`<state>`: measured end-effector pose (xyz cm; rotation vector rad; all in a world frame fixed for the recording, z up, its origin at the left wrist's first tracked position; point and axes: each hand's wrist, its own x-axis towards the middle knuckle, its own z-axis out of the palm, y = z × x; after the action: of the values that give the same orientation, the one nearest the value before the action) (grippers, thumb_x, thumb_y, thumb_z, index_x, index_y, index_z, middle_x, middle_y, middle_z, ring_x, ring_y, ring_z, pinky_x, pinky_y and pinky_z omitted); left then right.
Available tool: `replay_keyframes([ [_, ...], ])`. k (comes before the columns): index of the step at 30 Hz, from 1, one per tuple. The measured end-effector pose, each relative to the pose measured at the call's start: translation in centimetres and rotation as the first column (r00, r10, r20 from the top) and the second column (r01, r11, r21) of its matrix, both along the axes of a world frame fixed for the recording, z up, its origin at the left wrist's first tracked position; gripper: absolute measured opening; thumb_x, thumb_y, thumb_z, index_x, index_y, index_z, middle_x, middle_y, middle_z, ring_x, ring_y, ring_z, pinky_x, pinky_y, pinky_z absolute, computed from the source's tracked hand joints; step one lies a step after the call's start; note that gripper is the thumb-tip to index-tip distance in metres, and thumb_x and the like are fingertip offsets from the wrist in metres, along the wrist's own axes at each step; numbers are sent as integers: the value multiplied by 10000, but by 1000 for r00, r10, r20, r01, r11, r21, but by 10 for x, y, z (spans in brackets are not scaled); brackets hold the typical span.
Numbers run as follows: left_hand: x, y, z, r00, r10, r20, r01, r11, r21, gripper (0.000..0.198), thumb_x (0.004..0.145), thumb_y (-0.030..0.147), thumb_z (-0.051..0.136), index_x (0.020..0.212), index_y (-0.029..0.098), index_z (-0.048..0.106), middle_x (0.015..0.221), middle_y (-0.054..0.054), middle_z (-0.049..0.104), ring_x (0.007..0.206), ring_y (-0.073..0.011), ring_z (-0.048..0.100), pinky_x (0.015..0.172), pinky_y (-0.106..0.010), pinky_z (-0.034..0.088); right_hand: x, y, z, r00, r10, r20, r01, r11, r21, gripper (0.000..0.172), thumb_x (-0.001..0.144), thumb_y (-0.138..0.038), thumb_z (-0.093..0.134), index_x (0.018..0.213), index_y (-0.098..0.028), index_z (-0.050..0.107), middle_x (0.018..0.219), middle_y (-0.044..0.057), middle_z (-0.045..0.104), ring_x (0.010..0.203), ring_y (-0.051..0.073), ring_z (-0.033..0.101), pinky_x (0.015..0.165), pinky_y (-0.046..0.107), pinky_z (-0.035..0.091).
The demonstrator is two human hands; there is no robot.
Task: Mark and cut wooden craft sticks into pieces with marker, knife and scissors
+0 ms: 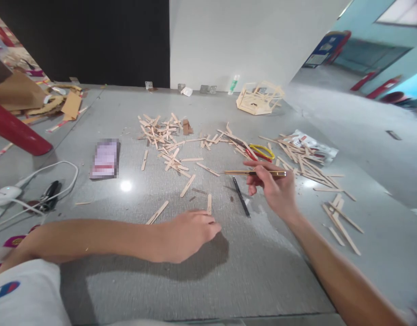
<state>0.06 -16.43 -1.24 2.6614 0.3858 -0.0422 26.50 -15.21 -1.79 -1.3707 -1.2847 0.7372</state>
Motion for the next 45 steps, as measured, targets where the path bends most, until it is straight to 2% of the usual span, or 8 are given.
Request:
replay_keyframes([
  [8, -11, 15, 9, 971, 0, -241, 51, 977, 206, 966, 590, 57, 803, 1485, 155, 452, 1616, -199, 428, 1493, -481, 360, 1114, -582, 420, -2, -1, -7, 956, 57, -287, -72, 996, -44, 330, 873, -540, 723, 848, -212, 688, 585, -15, 653, 382, 121, 557, 322, 230, 422],
  [13, -3, 15, 14, 953, -15, -303, 86, 971, 225, 1059, 578, -32, 777, 1544, 146, 381, 1696, -199, 294, 1545, -510, 246, 1182, -636, 351, -7, -6, -4, 978, 63, -199, -80, 994, -78, 345, 827, -518, 813, 785, -204, 678, 609, -2, 681, 408, 111, 594, 365, 216, 478],
  [18, -6, 21, -5, 975, -51, -218, 102, 967, 233, 1051, 651, -36, 738, 1579, 243, 331, 1719, -149, 268, 1565, -471, 240, 1183, -677, 337, -13, -9, -6, 972, 159, -172, -190, 966, -176, 438, 833, -617, 768, 886, -183, 742, 715, 65, 749, 541, 185, 716, 413, 260, 564],
  [25, -7, 17, -26, 985, 108, -134, -59, 943, 326, 1167, 581, 37, 832, 1599, 171, 277, 1684, -207, 321, 1540, -498, 273, 1185, -662, 340, -21, -9, -10, 962, 204, -181, -245, 938, -245, 410, 794, -560, 828, 761, -198, 636, 567, -28, 654, 348, 91, 541, 321, 203, 429],
  [31, -9, 7, -14, 980, 109, -164, -37, 921, 389, 1020, 555, 93, 858, 1472, 89, 411, 1651, -280, 342, 1518, -486, 325, 1171, -610, 351, -17, -6, -17, 949, 143, -282, -217, 944, -249, 402, 731, -535, 879, 880, -175, 782, 630, -5, 681, 465, 102, 604, 416, 215, 521],
  [35, -7, -2, -12, 978, 105, -183, -16, 901, 433, 1115, 556, 188, 908, 1521, 45, 368, 1615, -321, 362, 1458, -501, 385, 1143, -633, 375, -16, -5, -23, 948, 115, -298, -199, 942, -269, 508, 739, -652, 828, 817, -154, 771, 520, -33, 595, 321, 80, 478, 287, 216, 397],
  [40, -1, -13, -26, 978, 208, 1, -183, 860, 477, 603, 1016, 426, 569, 1506, 99, 440, 1568, -267, 453, 1420, -450, 456, 1116, -643, 385, -20, -2, -26, 943, 74, -324, -166, 949, -269, 552, 668, -671, 875, 840, -159, 757, 585, -21, 633, 395, 96, 563, 332, 201, 470],
  [45, 2, -18, -38, 970, 232, 71, -234, 819, 524, 553, 1085, 464, 407, 1499, 103, 474, 1551, -259, 484, 1412, -453, 473, 1106, -634, 383, -24, -3, -28, 936, 62, -345, -168, 944, -284, 647, 717, -785, 768, 798, -143, 754, 571, 18, 649, 405, 124, 618, 352, 210, 516],
])
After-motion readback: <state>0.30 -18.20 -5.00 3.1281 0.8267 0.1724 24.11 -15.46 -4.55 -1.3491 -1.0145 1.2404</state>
